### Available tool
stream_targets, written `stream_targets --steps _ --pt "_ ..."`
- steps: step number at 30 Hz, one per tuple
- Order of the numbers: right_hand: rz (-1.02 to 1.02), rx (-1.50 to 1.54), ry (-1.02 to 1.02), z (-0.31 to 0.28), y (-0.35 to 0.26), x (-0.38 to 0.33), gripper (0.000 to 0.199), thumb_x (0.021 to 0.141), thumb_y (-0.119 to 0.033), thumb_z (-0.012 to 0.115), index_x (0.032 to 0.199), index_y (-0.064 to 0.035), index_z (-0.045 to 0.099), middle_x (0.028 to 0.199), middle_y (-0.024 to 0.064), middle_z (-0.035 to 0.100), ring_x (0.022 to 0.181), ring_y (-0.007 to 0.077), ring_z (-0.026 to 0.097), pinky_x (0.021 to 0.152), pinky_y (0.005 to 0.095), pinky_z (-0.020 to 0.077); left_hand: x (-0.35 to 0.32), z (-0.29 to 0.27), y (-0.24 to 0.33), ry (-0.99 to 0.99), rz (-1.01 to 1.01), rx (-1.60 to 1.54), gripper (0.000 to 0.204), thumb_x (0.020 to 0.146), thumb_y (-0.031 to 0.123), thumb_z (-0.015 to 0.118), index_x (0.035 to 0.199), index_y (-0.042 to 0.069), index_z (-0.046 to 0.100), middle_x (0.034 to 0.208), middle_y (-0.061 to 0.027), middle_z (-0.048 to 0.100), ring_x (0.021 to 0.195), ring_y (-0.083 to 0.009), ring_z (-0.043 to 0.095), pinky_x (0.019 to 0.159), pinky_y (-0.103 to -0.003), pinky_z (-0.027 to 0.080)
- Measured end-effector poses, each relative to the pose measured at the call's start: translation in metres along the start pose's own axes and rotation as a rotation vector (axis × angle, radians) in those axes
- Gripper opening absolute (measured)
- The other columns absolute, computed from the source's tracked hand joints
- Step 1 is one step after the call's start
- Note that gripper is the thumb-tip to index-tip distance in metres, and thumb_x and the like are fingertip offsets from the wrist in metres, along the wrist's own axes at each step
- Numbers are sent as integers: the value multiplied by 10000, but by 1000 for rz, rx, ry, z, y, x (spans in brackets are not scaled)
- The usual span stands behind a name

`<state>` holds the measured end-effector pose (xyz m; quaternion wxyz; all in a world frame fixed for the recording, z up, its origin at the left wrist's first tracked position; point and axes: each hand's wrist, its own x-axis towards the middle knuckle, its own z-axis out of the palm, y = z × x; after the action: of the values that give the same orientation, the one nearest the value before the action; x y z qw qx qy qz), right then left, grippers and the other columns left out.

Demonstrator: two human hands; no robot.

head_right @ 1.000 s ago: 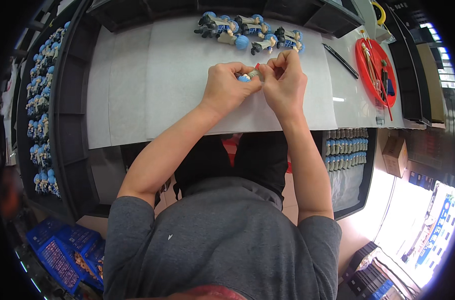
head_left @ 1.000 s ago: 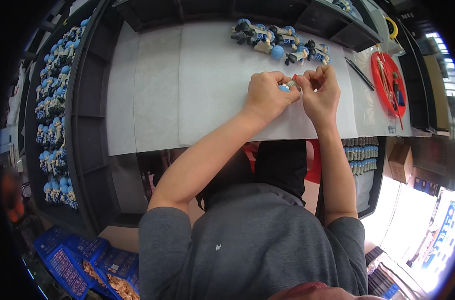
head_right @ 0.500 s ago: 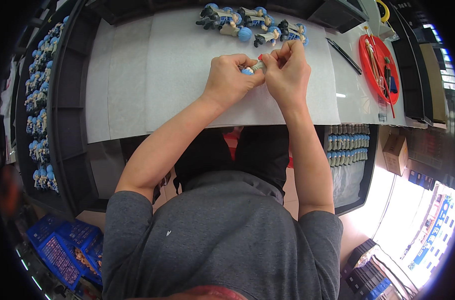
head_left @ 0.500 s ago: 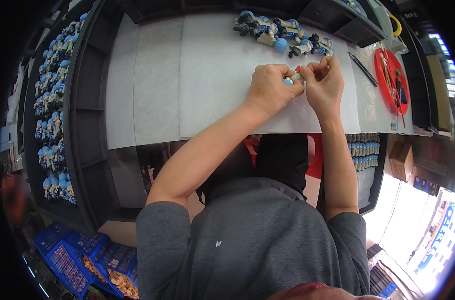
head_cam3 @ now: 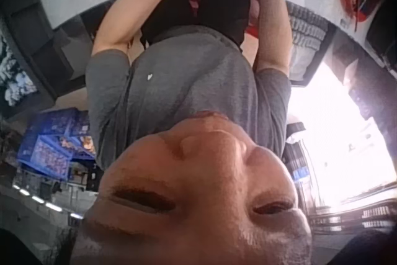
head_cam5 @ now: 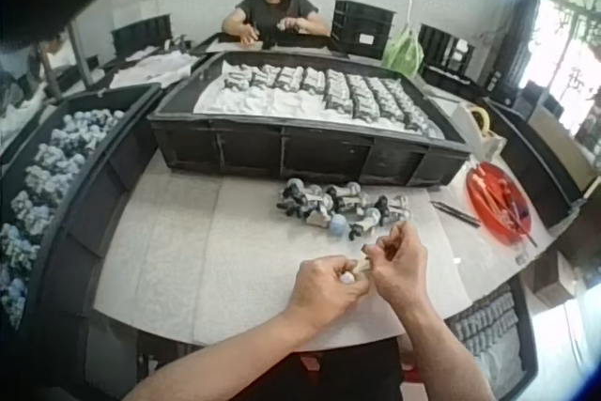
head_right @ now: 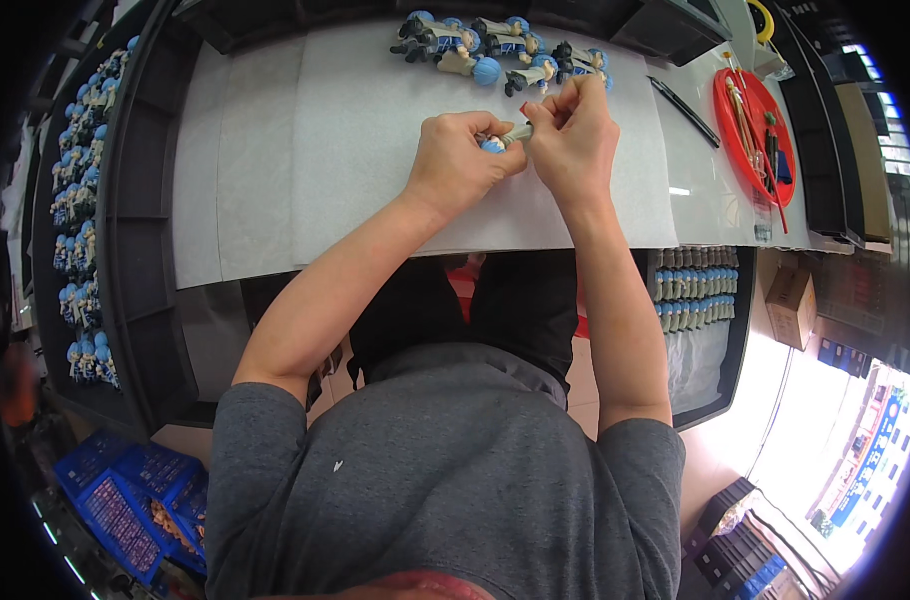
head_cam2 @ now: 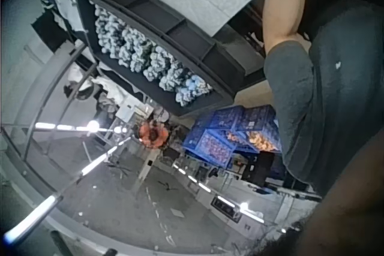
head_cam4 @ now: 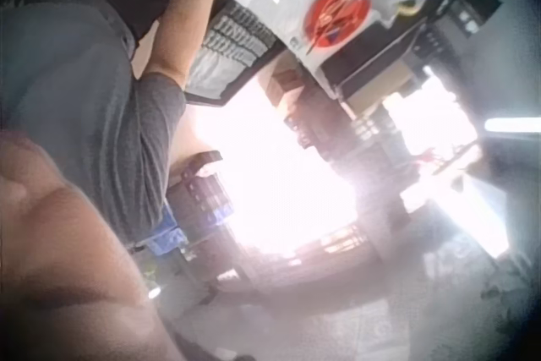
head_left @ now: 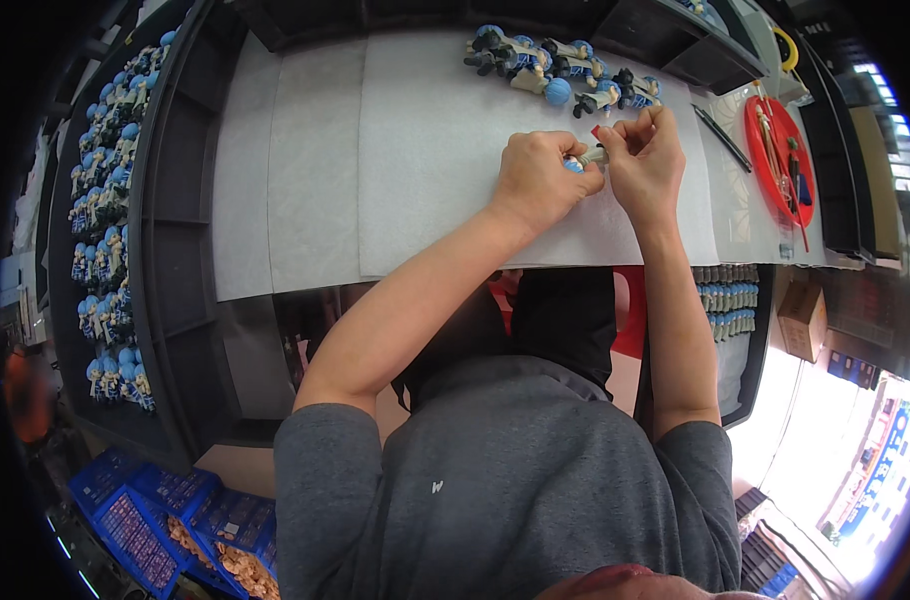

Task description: Assembling small blue-haired toy figures by attaching heads to bodies and placing them in trays.

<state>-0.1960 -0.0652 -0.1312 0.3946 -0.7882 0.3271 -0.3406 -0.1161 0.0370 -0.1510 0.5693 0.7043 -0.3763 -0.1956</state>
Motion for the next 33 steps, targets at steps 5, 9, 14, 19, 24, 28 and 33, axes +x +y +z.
stream_targets --steps 5,9,14,19,24,28,33 --pt "592 936 -117 -38 12 3 221 797 -67 637 865 -20 432 771 61 543 700 131 516 592 227 441 -1 -1 3 -20 -73 -53 253 649 134 688 796 -68 647 624 -93 622 543 -88 544 519 -228 439" --pt "886 1682 -335 -45 14 -2 201 870 -125 550 954 31 454 858 72 478 760 142 470 594 208 433 -2 -3 3 -21 -77 -52 239 654 120 687 796 -68 645 638 -91 625 549 -87 543 524 -224 437" --pt "1060 1902 -329 -42 14 -4 271 879 -175 539 985 49 430 885 85 460 771 152 468 631 220 456 -2 -4 6 -32 -107 -63 236 657 115 685 802 -67 643 643 -91 626 552 -86 543 526 -223 438" --pt "1050 1920 -353 -40 22 -5 295 867 -165 555 1005 57 417 915 102 467 792 162 482 654 219 478 -2 -4 4 -24 -100 -64 244 658 126 684 805 -65 642 640 -95 625 555 -92 551 534 -226 445" --pt "814 1395 -173 -39 26 -6 341 827 -94 610 1069 52 419 920 117 531 820 173 545 691 226 503 0 -5 6 -33 -75 -54 256 651 134 685 814 -60 646 643 -112 627 565 -109 569 556 -235 459" --pt "501 774 25 -29 8 -13 374 788 -40 643 1091 46 441 877 105 581 811 173 598 712 236 514 -2 -3 6 -1 -81 -80 244 610 183 661 729 -29 637 654 -192 612 603 -283 617 613 -325 493" --pt "279 509 10 -26 -8 -15 371 787 -7 625 1112 34 452 863 91 581 806 157 603 684 241 520 -3 -3 5 -39 -71 -66 238 664 127 676 820 -51 652 654 -109 635 561 -112 572 554 -236 460"
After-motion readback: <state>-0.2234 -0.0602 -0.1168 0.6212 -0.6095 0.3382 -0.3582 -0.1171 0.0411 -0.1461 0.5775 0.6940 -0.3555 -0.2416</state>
